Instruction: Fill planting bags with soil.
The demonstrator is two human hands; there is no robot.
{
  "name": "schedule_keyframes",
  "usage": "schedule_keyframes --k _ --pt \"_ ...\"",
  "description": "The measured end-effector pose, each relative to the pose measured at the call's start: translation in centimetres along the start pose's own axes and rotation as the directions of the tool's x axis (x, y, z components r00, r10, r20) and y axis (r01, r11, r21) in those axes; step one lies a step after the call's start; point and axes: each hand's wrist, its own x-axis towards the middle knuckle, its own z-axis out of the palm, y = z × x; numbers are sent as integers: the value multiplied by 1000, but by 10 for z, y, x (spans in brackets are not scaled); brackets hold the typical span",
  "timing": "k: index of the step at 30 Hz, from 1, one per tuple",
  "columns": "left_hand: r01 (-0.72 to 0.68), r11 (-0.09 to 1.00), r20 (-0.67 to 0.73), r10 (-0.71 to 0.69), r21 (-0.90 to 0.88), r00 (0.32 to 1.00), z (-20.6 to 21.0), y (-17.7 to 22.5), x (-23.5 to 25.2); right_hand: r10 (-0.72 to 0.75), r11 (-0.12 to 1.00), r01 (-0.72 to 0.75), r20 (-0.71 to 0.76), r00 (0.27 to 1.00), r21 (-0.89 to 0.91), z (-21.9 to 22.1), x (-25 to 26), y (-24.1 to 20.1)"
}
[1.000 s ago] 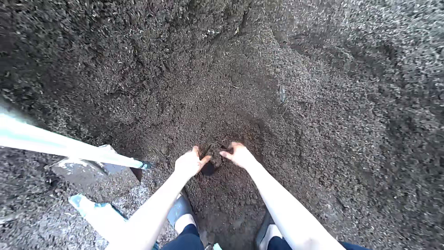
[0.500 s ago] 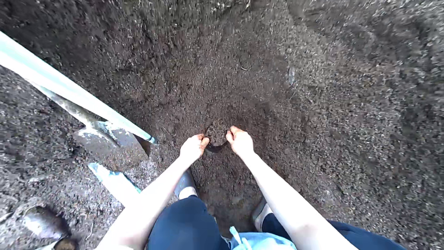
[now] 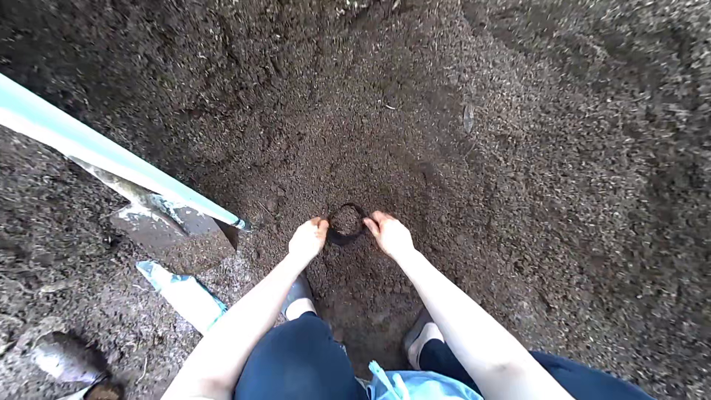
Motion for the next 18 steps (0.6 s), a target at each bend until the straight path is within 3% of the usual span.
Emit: schedule_keyframes --k 2,3,6,8,13,16,18 --pt "70 993 80 -62 -100 995 5 -10 1 -162 986 163 -58 985 18 3 -7 10" --pt "98 988 143 -81 -120 986 9 -12 2 -254 967 254 -19 967 5 3 -7 10" --pt "203 959 317 -133 -200 939 24 3 -2 -333 927 364 246 910 -92 2 -2 -5" --pt "203 934 300 -111 -295 948 32 11 -2 -288 922 355 341 895 -153 10 4 -12" --pt "66 921 174 2 -384 985 40 11 -4 -215 897 332 370 904 -290 28 11 -15" --pt "-50 970 149 88 -239 985 35 5 0 -229 920 333 407 884 -205 3 19 -23" --pt "-20 988 151 44 -155 988 19 3 1 -272 955 295 289 918 -38 -17 24 -19"
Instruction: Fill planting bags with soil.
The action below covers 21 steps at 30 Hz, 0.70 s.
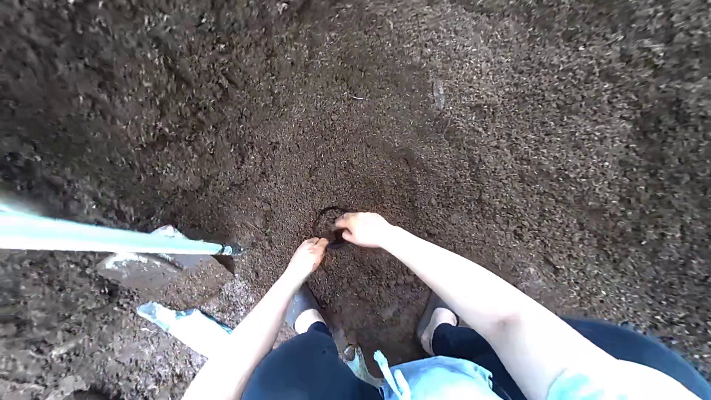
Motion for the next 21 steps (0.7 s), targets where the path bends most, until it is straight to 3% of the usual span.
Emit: schedule_keyframes --k 2,4,5,7,13,15,17,19,21 --pt "146 989 -4 -146 -40 989 -10 2 2 136 984 -114 -168 976 137 -4 0 10" --pt "267 963 53 -265 -36 963 -9 6 10 347 925 -333 -44 937 184 4 6 18" --pt "302 953 99 -297 -36 950 -8 11 16 378 903 -382 62 924 198 11 13 23" --pt "304 952 157 -296 -32 942 -7 19 29 300 923 -326 148 942 204 18 26 24" --pt "340 929 106 -357 149 928 -2 28 46 118 948 -137 85 989 287 15 25 21" --pt "308 939 90 -324 153 942 -9 34 44 55 944 -52 -1 998 326 -15 25 38" --pt "260 964 80 -265 61 961 -14 34 37 103 954 -29 -236 966 298 -74 28 69" --pt "216 974 74 -211 -70 975 -14 30 24 211 974 -134 -518 829 182 -133 41 113" --pt "185 972 32 -183 -148 983 -13 30 14 341 938 -302 -623 704 172 -178 60 157"
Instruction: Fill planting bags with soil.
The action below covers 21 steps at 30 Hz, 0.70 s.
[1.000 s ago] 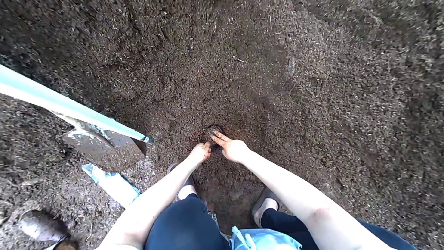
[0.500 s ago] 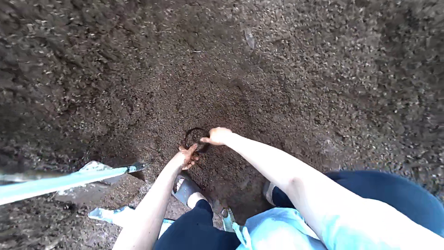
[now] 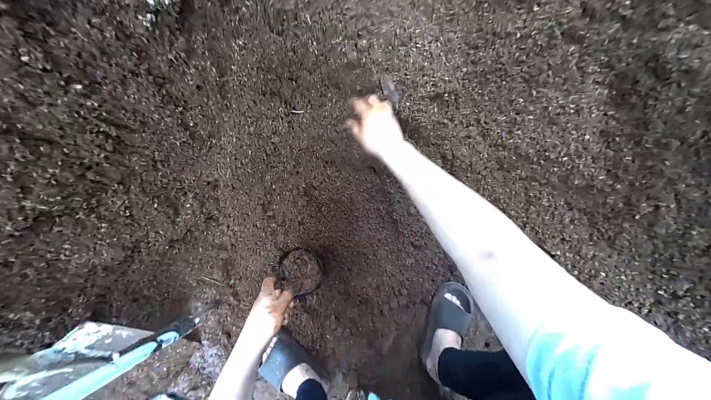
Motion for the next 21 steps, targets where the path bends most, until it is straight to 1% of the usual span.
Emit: schedule_keyframes --k 1,2,4,7,9,11,13,15,18,19,21 --pt "-27 1000 -29 26 -13 999 -1 -1 -2 71 997 -71 8 997 -17 2 20 12" --pt "-62 998 -53 62 -1 997 -4 -2 -4 124 992 -123 41 991 -34 13 33 22" --pt "-137 989 -94 142 62 985 -14 1 -9 175 984 -171 137 975 -46 52 33 31" --pt "-224 968 -138 239 115 961 -27 3 -14 225 972 -234 270 936 1 106 0 35" --pt "-238 962 -158 258 135 953 -29 3 -17 247 968 -250 337 908 -35 135 -29 36" --pt "-272 946 -175 302 177 937 -29 0 -20 233 972 -217 391 890 -86 153 -49 35" --pt "-358 906 -201 403 227 893 -28 -11 -20 200 980 -176 445 873 -94 163 -58 35" --pt "-413 867 -238 478 277 845 -23 -21 -22 137 991 -109 530 837 -84 154 -68 19" --pt "-437 827 -236 531 353 814 -7 -33 -17 -37 999 49 615 788 -3 108 -111 -37" --pt "-439 823 -232 535 361 812 -2 -35 -14 -103 994 98 628 772 43 91 -129 -60" --pt "-389 849 -233 484 357 843 5 -33 -9 -239 971 175 635 735 162 65 -158 -99"
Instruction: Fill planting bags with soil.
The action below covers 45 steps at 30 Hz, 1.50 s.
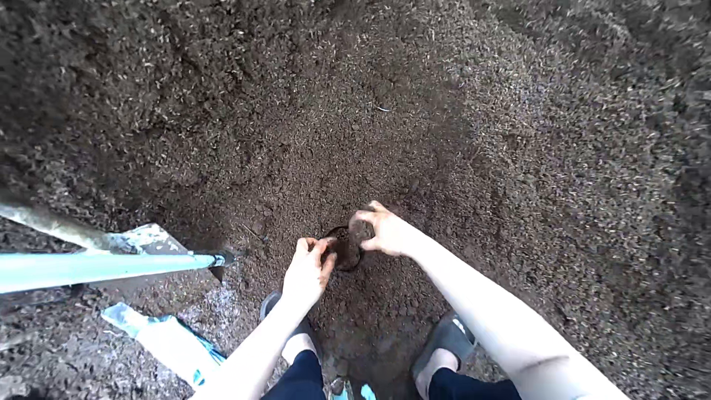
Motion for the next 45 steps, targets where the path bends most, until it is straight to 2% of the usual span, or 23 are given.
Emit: schedule_keyframes --k 2,5,7,10,13,17,20,22,24,25,28,31,33,35,37,38,39,40,42,43,45 --pt "92 995 11 -92 -43 996 3 4 4 -83 993 77 58 995 91 4 -13 -31" --pt "194 967 76 -184 -167 980 2 7 8 -75 988 62 94 993 141 19 -11 -48" --pt "187 954 83 -172 -236 982 3 7 10 -14 999 12 51 999 42 33 -7 -50" --pt "183 942 83 -166 -283 983 -2 9 11 23 994 -33 -99 995 -100 54 1 -47" --pt "202 924 82 -185 -326 979 -3 9 11 -15 989 -10 -167 986 -148 62 -3 -41" --pt "329 921 230 -281 -209 932 -10 3 16 -65 964 -6 -253 965 -268 77 -11 -35" --pt "353 928 269 -311 -122 912 1 -2 15 -92 957 19 -241 966 -289 81 -10 -28" --pt "368 928 282 -336 -66 899 -3 -1 15 -187 961 123 -254 949 -247 73 -19 -17" --pt "364 931 327 -334 -30 884 -8 -2 15 -285 920 175 -293 912 -351 74 -34 -6" --pt "342 939 349 -307 -42 886 -8 -3 15 -290 900 158 -287 913 -406 78 -40 -3" --pt "196 978 342 -158 -76 926 -4 -2 14 -56 883 -13 -133 990 -469 91 -44 -11" --pt "123 989 296 -94 -82 951 -5 1 13 53 850 -79 -65 996 -521 99 -35 -17" --pt "98 992 276 -74 -74 958 -5 0 14 73 847 -57 10 997 -528 86 -31 -24" --pt "99 994 282 -80 -52 956 -6 -6 15 16 902 2 37 999 -432 56 -32 -24" --pt "186 978 291 -153 -90 944 -13 -9 20 -67 988 59 -51 996 -145 26 -23 -4" --pt "255 957 321 -200 -139 926 -16 -8 22 -33 999 36 -80 996 34 18 -15 11" --pt "333 927 371 -251 -174 894 -16 -7 25 49 984 -42 -36 998 174 16 -7 27" --pt "406 894 436 -292 -193 851 -13 -8 30 143 950 -158 73 987 270 19 1 40" --pt "513 821 540 -321 -251 778 -4 -10 39 222 841 -350 326 919 413 32 12 53" --pt "530 801 566 -309 -280 765 -3 -9 43 220 798 -398 396 892 452 35 18 53" --pt "505 808 567 -272 -305 777 0 -6 46 201 795 -395 414 888 461 40 24 47"
